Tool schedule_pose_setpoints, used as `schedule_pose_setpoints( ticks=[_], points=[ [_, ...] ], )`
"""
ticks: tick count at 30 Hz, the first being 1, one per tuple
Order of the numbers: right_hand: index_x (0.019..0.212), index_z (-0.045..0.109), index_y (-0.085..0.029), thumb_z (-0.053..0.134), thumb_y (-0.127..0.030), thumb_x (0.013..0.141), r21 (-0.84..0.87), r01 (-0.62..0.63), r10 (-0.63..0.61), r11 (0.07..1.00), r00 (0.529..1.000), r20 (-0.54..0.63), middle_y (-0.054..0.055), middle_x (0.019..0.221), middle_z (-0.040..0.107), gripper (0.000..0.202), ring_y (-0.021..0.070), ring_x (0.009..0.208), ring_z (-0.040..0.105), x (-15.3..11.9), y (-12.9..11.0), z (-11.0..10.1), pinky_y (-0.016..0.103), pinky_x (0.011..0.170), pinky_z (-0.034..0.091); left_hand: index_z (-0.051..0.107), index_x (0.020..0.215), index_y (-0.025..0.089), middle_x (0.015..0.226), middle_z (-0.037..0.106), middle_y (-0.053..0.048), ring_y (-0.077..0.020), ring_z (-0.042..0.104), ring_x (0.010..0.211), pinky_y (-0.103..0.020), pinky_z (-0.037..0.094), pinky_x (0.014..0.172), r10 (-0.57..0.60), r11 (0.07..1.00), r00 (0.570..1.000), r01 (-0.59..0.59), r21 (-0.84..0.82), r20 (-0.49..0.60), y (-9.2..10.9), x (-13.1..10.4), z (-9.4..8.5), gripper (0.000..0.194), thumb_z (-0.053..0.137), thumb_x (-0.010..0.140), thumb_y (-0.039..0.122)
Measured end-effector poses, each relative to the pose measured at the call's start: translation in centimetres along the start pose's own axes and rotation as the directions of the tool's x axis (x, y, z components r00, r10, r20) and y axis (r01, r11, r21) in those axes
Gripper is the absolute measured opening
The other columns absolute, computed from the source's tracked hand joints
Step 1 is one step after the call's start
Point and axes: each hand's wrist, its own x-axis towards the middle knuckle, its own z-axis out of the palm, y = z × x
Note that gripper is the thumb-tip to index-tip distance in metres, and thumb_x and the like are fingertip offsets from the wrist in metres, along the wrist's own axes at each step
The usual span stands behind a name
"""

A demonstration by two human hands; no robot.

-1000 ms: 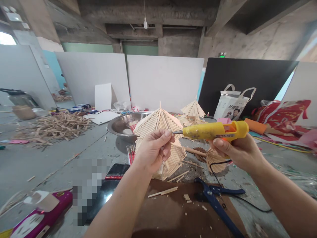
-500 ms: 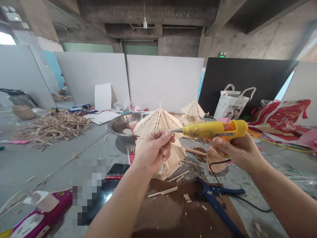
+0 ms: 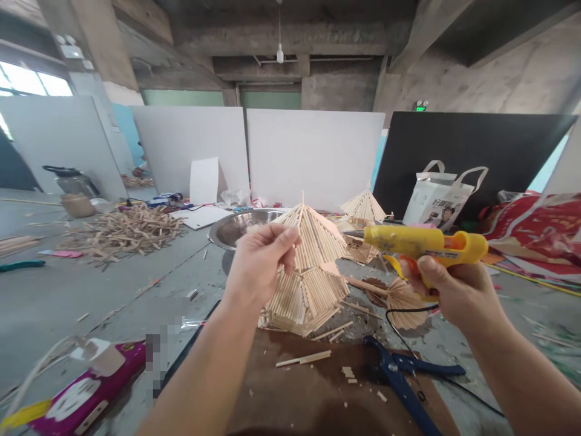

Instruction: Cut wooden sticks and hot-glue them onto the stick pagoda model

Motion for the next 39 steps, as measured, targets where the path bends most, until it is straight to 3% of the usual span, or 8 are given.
schedule_pose_setpoints(
  ticks=[4, 7, 11, 16, 23, 39],
  points=[
    [0.058, 0.053, -0.018, 0.056, -0.042, 0.070, 0.043, -0.015, 0.017, 0.999, 0.999, -0.044, -0.002, 0.043, 0.044, 0.027, 0.0088, 0.038, 0.037, -0.4, 1.1, -0.7, 0.023, 0.033, 0.028, 0.059, 0.057, 0.015, 0.039, 0.046, 0.004, -0.0039, 0.040, 0.038, -0.018, 0.031, 0.040, 0.276, 0.897, 0.947, -0.192, 0.399, -0.165, 1.3, 3.0, -1.1, 0.013, 0.062, 0.064, 0.025],
    [0.057, 0.054, -0.018, 0.058, -0.042, 0.068, 0.085, -0.048, 0.054, 0.995, 0.996, -0.070, -0.002, 0.042, 0.045, 0.027, 0.0102, 0.039, 0.038, -0.6, 1.9, -1.2, 0.024, 0.034, 0.030, 0.060, 0.057, 0.014, 0.043, 0.048, 0.003, -0.0051, 0.041, 0.043, -0.020, 0.032, 0.044, 0.342, 0.804, 0.927, -0.203, 0.559, -0.154, 1.4, 5.9, -1.6, 0.014, 0.063, 0.062, 0.026],
    [0.059, 0.055, -0.017, 0.060, -0.041, 0.066, 0.118, -0.078, 0.089, 0.990, 0.993, -0.083, 0.001, 0.048, 0.049, 0.026, 0.0102, 0.039, 0.040, -0.6, 2.3, -1.6, 0.024, 0.035, 0.031, 0.061, 0.058, 0.014, 0.051, 0.053, 0.002, -0.0065, 0.044, 0.049, -0.021, 0.033, 0.048, 0.359, 0.740, 0.926, -0.203, 0.641, -0.121, 0.4, 8.5, -2.0, 0.014, 0.063, 0.060, 0.027],
    [0.059, 0.054, -0.016, 0.059, -0.040, 0.067, 0.132, -0.099, 0.107, 0.986, 0.993, -0.055, 0.000, 0.045, 0.045, 0.025, 0.0091, 0.038, 0.037, -0.7, 2.3, -1.8, 0.024, 0.033, 0.027, 0.061, 0.059, 0.014, 0.052, 0.055, 0.001, -0.0071, 0.045, 0.049, -0.021, 0.034, 0.048, 0.308, 0.762, 0.945, -0.172, 0.625, -0.115, -0.5, 9.4, -1.8, 0.015, 0.063, 0.060, 0.028],
    [0.063, 0.055, -0.017, 0.063, -0.038, 0.064, 0.162, -0.108, 0.125, 0.981, 0.987, -0.097, 0.002, 0.053, 0.052, 0.023, 0.0099, 0.039, 0.040, -0.7, 2.3, -1.8, 0.024, 0.034, 0.032, 0.061, 0.061, 0.014, 0.056, 0.058, -0.001, -0.0088, 0.049, 0.051, -0.023, 0.038, 0.052, 0.254, 0.820, 0.962, -0.157, 0.550, -0.104, -0.5, 9.6, -1.4, 0.016, 0.064, 0.060, 0.029],
    [0.056, 0.056, -0.016, 0.061, -0.042, 0.065, 0.081, -0.092, 0.099, 0.992, 0.992, -0.081, 0.001, 0.046, 0.049, 0.028, 0.0101, 0.037, 0.040, -0.5, 2.4, -2.1, 0.024, 0.033, 0.031, 0.061, 0.063, 0.014, 0.059, 0.060, -0.003, -0.0097, 0.052, 0.053, -0.024, 0.040, 0.053, 0.262, 0.838, 0.962, -0.187, 0.513, -0.078, -0.9, 9.9, -1.5, 0.020, 0.064, 0.060, 0.033]
  ],
)
